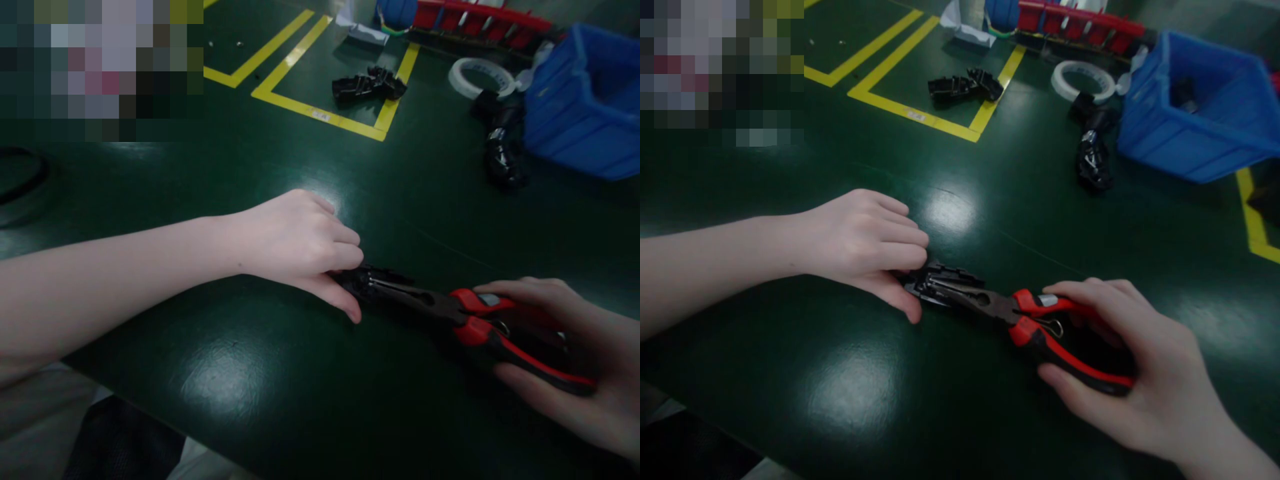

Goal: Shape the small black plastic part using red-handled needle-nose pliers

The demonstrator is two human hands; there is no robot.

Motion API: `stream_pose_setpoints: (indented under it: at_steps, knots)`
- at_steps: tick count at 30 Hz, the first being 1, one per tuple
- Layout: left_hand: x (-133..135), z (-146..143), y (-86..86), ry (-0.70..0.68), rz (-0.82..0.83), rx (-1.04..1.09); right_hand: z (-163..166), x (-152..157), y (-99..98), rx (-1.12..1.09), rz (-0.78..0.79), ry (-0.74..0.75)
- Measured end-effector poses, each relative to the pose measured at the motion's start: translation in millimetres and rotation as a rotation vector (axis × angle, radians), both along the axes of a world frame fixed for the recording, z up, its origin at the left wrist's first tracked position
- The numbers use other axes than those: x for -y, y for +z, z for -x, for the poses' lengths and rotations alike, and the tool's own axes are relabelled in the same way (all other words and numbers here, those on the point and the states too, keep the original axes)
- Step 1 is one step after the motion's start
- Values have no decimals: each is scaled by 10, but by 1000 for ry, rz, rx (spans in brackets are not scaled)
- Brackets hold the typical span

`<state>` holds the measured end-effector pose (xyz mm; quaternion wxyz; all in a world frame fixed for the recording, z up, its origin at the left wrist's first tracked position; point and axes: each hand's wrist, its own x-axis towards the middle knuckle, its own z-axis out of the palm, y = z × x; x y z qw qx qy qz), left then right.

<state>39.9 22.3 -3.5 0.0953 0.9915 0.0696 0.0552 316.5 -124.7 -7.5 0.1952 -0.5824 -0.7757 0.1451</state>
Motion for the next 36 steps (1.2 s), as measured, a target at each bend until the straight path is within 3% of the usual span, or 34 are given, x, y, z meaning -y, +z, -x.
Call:
stream_pose_setpoints:
  at_steps: [17,28,36]
  knots:
    - [6,14,-26,-50,-33,90,-31,-16,8,86,-99,90]
    - [16,6,-5,-50,-82,29,30,-80,56,202,-240,239]
    - [19,7,4,-64,-109,24,-29,-78,50,241,-276,253]
